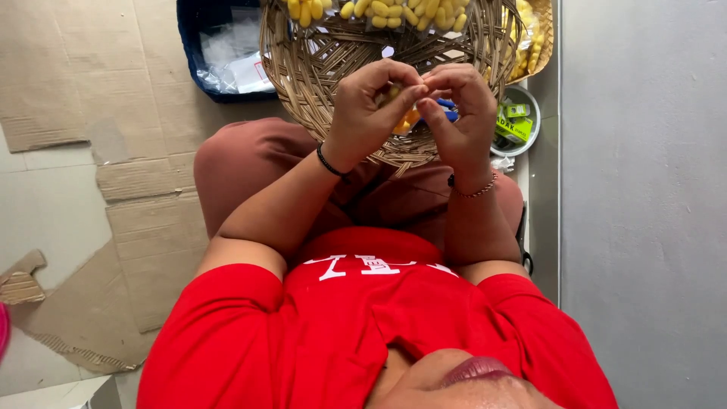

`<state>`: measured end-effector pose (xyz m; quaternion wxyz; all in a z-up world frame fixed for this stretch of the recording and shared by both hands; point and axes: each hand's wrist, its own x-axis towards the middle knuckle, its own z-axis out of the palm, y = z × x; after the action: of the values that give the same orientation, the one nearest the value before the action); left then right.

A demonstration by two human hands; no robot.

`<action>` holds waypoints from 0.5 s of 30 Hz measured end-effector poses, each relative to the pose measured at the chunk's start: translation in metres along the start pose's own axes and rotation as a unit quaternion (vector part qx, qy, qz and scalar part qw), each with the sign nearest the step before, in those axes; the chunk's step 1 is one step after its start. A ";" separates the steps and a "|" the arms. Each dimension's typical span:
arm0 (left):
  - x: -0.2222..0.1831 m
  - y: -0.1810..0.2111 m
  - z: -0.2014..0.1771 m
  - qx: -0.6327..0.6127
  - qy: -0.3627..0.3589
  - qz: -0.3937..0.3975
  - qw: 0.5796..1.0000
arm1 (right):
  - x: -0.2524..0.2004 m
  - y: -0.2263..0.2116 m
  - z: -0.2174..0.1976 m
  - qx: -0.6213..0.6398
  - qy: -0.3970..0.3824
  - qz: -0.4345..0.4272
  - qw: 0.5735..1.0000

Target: The person is sitting on the floor and using a stapler to join small yellow packets together within a woven basket.

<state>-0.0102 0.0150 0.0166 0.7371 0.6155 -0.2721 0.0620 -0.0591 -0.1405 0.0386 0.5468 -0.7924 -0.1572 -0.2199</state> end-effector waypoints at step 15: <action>0.005 -0.006 -0.008 -0.191 -0.107 -0.133 0.967 | 0.002 -0.001 -0.005 0.004 0.020 -0.003 1.000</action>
<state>-0.0009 0.0203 0.0127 0.8090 0.4973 -0.2717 -0.1563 -0.0587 -0.1450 0.0414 0.5522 -0.7855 -0.1492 -0.2363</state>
